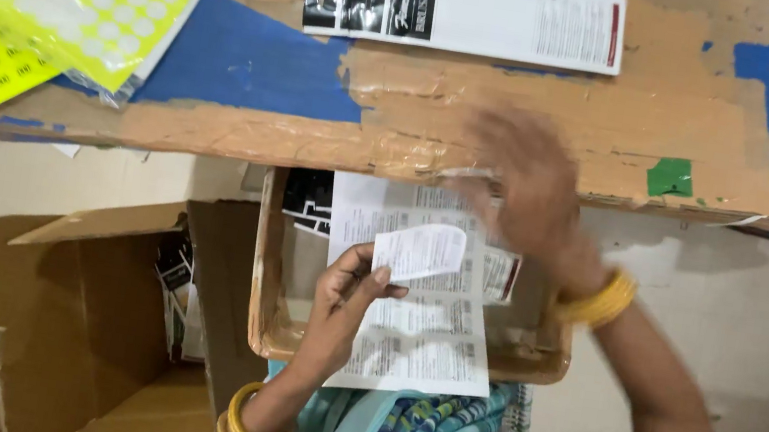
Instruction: The person picks up plastic packages containing brushes and paper labels, inserts the labels into the packages by hand, and places the completed items into a cardboard box on the floor.
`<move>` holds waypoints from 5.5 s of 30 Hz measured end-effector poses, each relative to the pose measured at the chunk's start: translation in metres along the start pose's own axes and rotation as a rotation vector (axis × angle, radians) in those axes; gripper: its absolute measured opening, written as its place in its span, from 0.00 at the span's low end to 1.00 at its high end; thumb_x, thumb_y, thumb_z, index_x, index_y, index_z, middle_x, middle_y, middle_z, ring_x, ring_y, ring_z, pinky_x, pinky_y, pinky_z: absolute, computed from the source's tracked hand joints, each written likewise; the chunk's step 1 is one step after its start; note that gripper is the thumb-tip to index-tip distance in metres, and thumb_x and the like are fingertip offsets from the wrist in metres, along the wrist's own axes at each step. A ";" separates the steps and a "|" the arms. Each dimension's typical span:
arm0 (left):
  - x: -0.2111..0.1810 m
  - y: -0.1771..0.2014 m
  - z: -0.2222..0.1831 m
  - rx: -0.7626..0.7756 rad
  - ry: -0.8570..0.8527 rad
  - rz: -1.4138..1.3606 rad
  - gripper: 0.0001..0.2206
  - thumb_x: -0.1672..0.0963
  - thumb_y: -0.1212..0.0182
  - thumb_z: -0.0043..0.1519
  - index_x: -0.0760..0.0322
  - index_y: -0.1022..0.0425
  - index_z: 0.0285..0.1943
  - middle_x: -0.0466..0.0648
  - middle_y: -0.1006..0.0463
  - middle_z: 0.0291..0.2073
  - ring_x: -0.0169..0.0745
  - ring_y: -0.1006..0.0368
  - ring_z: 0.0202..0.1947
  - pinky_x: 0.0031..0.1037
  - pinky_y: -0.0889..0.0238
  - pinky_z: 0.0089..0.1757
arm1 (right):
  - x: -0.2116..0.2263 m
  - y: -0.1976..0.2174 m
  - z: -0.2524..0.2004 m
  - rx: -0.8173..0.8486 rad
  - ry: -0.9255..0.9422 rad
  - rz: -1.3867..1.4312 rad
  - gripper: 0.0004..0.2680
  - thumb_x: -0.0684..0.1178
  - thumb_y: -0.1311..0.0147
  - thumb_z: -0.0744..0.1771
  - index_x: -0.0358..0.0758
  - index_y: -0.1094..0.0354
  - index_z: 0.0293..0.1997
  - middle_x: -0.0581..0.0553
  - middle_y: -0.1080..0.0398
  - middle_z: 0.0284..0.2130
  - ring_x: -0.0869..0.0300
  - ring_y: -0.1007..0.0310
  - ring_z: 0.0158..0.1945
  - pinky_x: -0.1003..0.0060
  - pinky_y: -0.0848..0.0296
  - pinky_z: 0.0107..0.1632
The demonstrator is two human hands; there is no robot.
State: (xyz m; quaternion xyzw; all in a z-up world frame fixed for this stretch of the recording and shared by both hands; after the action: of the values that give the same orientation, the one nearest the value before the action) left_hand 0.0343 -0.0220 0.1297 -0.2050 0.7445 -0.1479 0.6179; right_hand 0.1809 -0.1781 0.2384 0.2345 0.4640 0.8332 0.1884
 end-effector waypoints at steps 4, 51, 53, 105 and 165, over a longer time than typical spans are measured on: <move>-0.026 -0.006 0.002 0.037 0.016 0.003 0.13 0.59 0.44 0.69 0.73 0.28 0.60 0.51 0.20 0.48 0.35 0.24 0.46 0.32 0.26 0.50 | -0.100 -0.025 0.052 0.158 -0.203 -0.109 0.27 0.66 0.54 0.73 0.36 0.50 0.76 0.29 0.52 0.73 0.38 0.56 0.77 0.40 0.56 0.74; -0.112 -0.021 0.117 -0.253 -0.436 0.725 0.30 0.63 0.31 0.65 0.73 0.40 0.75 0.52 0.20 0.50 0.32 0.20 0.44 0.29 0.23 0.49 | -0.069 -0.003 0.001 -0.195 -0.526 0.529 0.06 0.44 0.33 0.69 0.33 0.24 0.42 0.44 0.25 0.44 0.56 0.31 0.55 0.60 0.29 0.57; -0.116 -0.020 0.116 -0.268 -0.454 0.734 0.30 0.63 0.30 0.64 0.75 0.40 0.74 0.57 0.28 0.61 0.34 0.22 0.43 0.31 0.24 0.49 | -0.065 -0.003 0.003 -0.184 -0.511 0.502 0.05 0.44 0.33 0.69 0.33 0.24 0.42 0.43 0.24 0.44 0.55 0.31 0.56 0.59 0.30 0.58; -0.104 0.021 0.047 -0.356 -0.693 1.470 0.13 0.55 0.30 0.69 0.54 0.20 0.62 0.49 0.32 0.64 0.51 0.45 0.67 0.46 0.60 0.63 | -0.015 -0.038 0.000 0.446 -0.274 -0.043 0.46 0.83 0.57 0.66 0.26 0.68 0.78 0.26 0.64 0.77 0.42 0.68 0.81 0.41 0.76 0.77; 0.085 0.142 0.152 -0.075 -0.198 0.392 0.14 0.65 0.35 0.64 0.71 0.26 0.58 0.48 0.19 0.51 0.36 0.25 0.54 0.30 0.32 0.56 | -0.002 -0.013 -0.105 0.271 -0.203 0.467 0.05 0.42 0.36 0.61 0.43 0.23 0.37 0.38 0.31 0.62 0.39 0.38 0.70 0.51 0.38 0.70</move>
State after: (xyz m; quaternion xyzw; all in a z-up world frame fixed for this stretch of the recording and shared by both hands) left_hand 0.1531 0.0655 -0.0396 -0.0927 0.7108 0.0235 0.6969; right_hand 0.1241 -0.2449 0.1787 0.4403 0.4834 0.7566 0.0038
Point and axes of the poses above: each hand's wrist, its own z-axis towards the middle knuckle, its own y-axis out of the back of the hand, x = y × z, the point moved 8 cm from there along z, towards the middle knuckle
